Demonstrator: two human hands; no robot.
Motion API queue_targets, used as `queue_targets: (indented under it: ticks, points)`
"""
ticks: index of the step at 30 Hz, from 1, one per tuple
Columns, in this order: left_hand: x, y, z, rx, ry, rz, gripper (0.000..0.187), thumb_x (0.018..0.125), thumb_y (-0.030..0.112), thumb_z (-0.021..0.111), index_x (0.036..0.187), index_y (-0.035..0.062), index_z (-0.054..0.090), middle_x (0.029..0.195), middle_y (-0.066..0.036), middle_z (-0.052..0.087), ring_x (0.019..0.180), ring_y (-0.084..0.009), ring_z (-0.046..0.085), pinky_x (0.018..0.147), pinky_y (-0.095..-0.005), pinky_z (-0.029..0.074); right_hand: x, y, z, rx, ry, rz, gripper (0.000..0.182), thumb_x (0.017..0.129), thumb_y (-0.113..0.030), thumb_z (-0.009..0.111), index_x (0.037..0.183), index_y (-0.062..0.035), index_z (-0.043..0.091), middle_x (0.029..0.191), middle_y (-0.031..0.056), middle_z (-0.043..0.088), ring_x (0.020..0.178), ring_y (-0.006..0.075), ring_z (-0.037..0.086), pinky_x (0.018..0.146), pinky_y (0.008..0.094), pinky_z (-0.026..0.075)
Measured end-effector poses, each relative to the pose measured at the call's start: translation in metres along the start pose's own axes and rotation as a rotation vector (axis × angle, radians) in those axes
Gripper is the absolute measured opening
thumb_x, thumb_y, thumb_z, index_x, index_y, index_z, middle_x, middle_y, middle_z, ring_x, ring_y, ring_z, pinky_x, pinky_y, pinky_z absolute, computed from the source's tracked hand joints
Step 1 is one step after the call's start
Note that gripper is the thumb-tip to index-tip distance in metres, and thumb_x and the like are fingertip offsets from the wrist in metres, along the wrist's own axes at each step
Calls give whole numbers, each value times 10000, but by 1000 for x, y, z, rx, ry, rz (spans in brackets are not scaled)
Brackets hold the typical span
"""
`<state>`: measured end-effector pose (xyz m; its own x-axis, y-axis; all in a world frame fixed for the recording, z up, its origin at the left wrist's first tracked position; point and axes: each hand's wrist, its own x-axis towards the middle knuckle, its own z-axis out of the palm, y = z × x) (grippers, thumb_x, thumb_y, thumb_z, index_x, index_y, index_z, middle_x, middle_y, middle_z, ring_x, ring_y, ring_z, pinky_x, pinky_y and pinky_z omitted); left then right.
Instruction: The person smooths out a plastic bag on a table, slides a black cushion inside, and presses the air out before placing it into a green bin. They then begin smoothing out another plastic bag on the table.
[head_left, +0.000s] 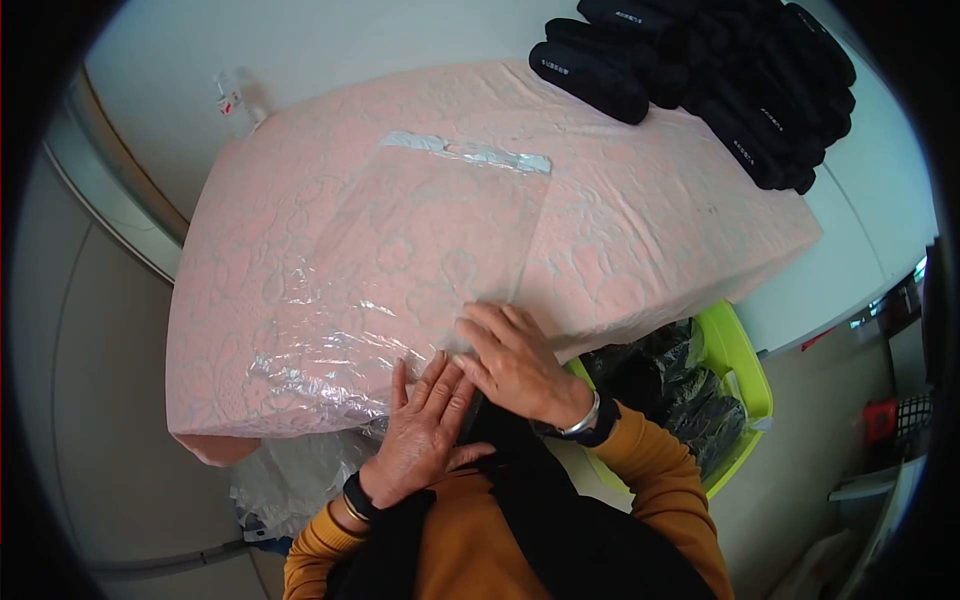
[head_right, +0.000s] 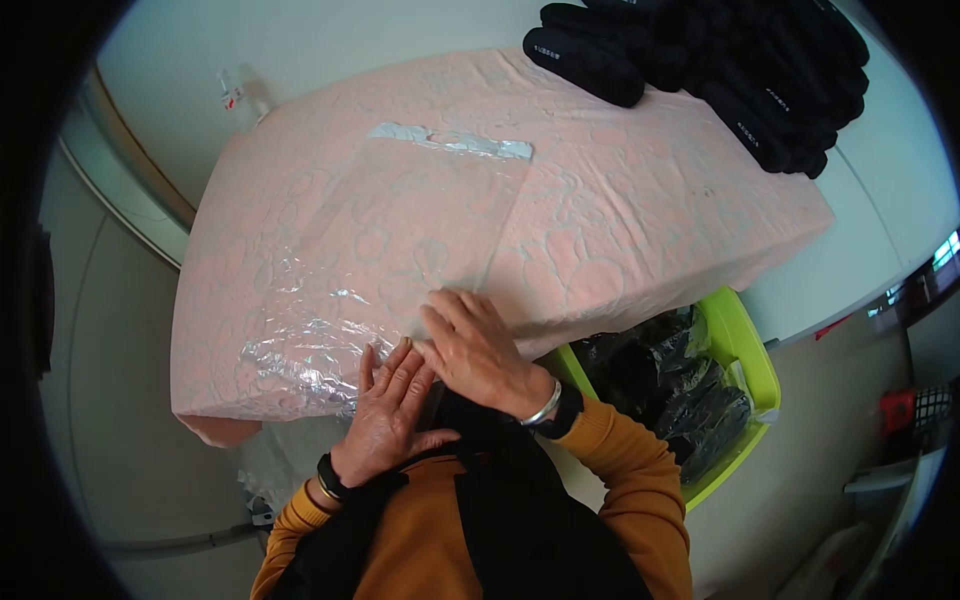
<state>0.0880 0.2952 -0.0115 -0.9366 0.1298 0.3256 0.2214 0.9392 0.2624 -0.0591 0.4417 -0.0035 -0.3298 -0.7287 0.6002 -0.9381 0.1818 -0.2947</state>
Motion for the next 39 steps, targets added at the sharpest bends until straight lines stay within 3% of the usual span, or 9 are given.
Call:
queue_targets:
  ticks: [3,5,7,13,17,21,25,28,39]
  points:
    - [2,-4,8,49,20,16,636,835,309,737,1364,22,533,1454,-153,499,1399,-327,423,1167,-631,181,-5,12,-5,-127,-28,60,319,868,-162,702,1125,2,612,1135,151,606,1052,319,582,917,411,463]
    - [-8,-25,2,145,189,-3,434,809,64,707,1236,59,626,1307,-111,615,1286,-304,541,1173,-588,225,-9,8,-14,-88,-133,102,332,865,-161,704,1136,5,609,1155,155,597,1067,321,575,929,416,458]
    - [-17,-47,-17,225,282,-39,377,785,35,643,1160,59,669,1260,-115,625,1266,-294,544,1175,-598,208,-12,1,-21,8,-337,171,359,860,-159,710,1157,10,602,1193,161,580,1099,325,562,951,425,446]
    - [-42,-86,-55,522,250,-297,393,760,-19,605,1137,64,676,1284,-137,609,1308,-335,506,1177,-595,216,-5,13,-18,42,-129,108,440,851,-160,717,1219,31,569,1303,199,512,1210,362,498,1016,465,395]
    - [-48,-81,-54,538,146,-316,426,775,11,632,1197,68,654,1354,-161,566,1364,-361,454,1183,-594,205,-9,32,4,-151,-70,172,481,885,-199,672,1286,33,542,1397,226,462,1333,381,427,1095,525,323]
    - [-9,-29,-55,102,-19,-191,557,835,143,703,1366,69,554,1477,-180,463,1426,-374,375,1193,-585,183,-2,21,29,-111,-228,165,591,928,-295,575,1404,39,468,1530,245,356,1467,382,291,1163,621,187]
    - [38,-5,-26,-109,-104,-14,733,916,364,664,1507,38,377,1574,-181,339,1473,-378,292,1205,-561,157,6,25,93,-91,15,22,692,921,-382,544,1445,49,411,1536,242,356,1485,362,267,1178,634,147]
    - [49,-20,-11,-102,-10,-85,830,968,531,523,1544,-10,271,1603,-187,285,1492,-375,247,1213,-539,129,11,18,61,16,-114,77,708,938,-403,519,1460,58,388,1551,246,335,1497,355,243,1197,610,119]
    - [-19,-117,-52,236,-162,-362,769,1013,513,414,1548,-16,255,1615,-194,260,1506,-350,220,1218,-509,115,-26,90,-14,-198,-338,293,777,985,-438,483,1527,65,244,1614,237,220,1518,325,192,1217,535,111]
